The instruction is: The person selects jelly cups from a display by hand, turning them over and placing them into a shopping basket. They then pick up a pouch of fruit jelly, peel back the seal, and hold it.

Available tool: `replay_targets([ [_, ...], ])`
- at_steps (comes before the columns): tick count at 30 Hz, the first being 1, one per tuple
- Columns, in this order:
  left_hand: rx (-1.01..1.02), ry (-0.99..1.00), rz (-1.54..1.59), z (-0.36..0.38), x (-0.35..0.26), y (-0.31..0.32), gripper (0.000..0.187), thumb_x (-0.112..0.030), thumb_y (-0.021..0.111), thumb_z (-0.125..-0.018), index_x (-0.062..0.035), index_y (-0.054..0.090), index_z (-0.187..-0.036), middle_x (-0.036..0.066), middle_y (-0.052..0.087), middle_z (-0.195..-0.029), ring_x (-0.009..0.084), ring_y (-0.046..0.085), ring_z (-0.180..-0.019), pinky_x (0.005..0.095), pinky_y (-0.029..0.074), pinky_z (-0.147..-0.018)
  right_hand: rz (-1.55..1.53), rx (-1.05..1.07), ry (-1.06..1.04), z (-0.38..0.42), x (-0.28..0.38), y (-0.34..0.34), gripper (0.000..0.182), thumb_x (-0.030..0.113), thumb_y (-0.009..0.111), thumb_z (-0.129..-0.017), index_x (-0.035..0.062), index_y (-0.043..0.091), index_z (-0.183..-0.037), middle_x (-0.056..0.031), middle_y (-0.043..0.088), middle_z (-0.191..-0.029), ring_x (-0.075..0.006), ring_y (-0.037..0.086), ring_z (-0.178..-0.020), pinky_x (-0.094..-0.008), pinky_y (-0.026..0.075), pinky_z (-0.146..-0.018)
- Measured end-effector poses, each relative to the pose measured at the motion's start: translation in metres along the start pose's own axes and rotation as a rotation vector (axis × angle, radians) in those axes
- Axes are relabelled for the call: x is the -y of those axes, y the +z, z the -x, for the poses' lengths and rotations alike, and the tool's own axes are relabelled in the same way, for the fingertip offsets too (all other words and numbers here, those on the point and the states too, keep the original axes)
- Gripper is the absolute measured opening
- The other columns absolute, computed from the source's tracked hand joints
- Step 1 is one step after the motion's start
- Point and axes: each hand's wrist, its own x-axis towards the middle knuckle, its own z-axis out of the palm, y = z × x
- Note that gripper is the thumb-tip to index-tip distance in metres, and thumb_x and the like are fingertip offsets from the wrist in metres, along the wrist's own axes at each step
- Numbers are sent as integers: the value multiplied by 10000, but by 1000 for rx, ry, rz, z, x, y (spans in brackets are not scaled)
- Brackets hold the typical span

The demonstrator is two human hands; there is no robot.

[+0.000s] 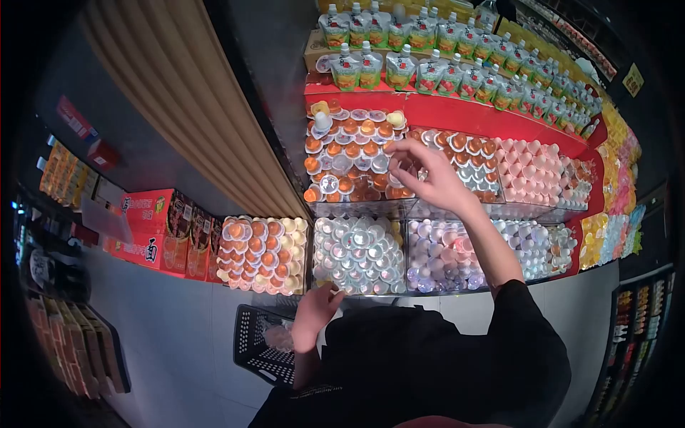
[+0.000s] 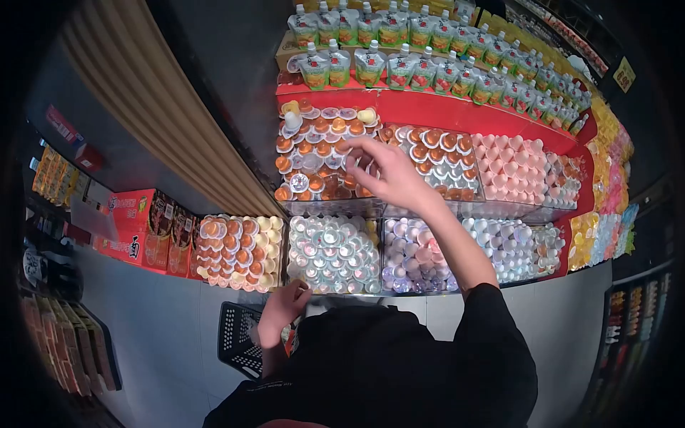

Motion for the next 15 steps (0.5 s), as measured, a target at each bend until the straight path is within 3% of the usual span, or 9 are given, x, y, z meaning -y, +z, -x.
replay_targets([
  [3, -64, 188, 65, -15, -12, 2, 264, -270, 678, -927, -38, 672, -1053, 186, 712, -868, 354, 705, -837, 421, 542, -724, 176, -141, -193, -89, -1, -31, 470, 161, 660, -913, 83, 520, -1355, -127, 719, -1068, -219, 695, -841, -357, 549, -745],
  [4, -69, 293, 94, -20, -14, 3, 254, -251, 679, -927, -38, 663, -1063, 191, 712, -889, 358, 702, -837, 424, 540, -719, 331, -183, -211, -122, -6, -40, 502, 165, 661, -922, 103, 505, -1395, -134, 719, -1152, -198, 686, -889, -325, 562, -769],
  [7, 5, 298, 125, -20, -34, -5, 233, -232, 665, -936, -29, 659, -1051, 194, 709, -895, 367, 696, -838, 430, 536, -717, 537, -273, -316, -217, -38, -60, 512, 197, 682, -905, 113, 517, -1383, -130, 711, -1183, -269, 701, -960, -384, 572, -823],
  [9, 4, 350, 144, -24, -28, 2, 231, -226, 657, -940, -22, 654, -1048, 183, 710, -888, 374, 691, -840, 430, 535, -728, 648, -337, -297, -267, -49, -72, 492, 261, 692, -879, 127, 556, -1333, -158, 706, -1137, -349, 667, -1042, -480, 538, -891],
  [11, 22, 298, 47, -22, -25, 0, 244, -191, 679, -936, 2, 666, -1084, 176, 733, -938, 326, 724, -933, 373, 565, -791, 795, -341, -245, -301, -47, -78, 492, 282, 708, -865, 145, 580, -1321, -159, 706, -1137, -349, 666, -1055, -476, 540, -902],
  [12, 52, 249, 79, -21, -24, -1, 252, -199, 665, -945, -1, 665, -1102, 168, 735, -973, 322, 721, -948, 378, 567, -814, 931, -348, -175, -317, -50, -80, 493, 302, 723, -852, 163, 605, -1309, -159, 706, -1138, -348, 665, -1067, -471, 542, -914],
  [15, 85, 233, 100, -24, -14, 2, 269, -216, 648, -956, -3, 664, -1120, 166, 731, -1025, 318, 716, -972, 379, 564, -825, 947, -227, -128, -359, -71, -94, 475, 330, 744, -835, 185, 650, -1277, -169, 707, -1135, -340, 665, -1089, -457, 540, -939],
])
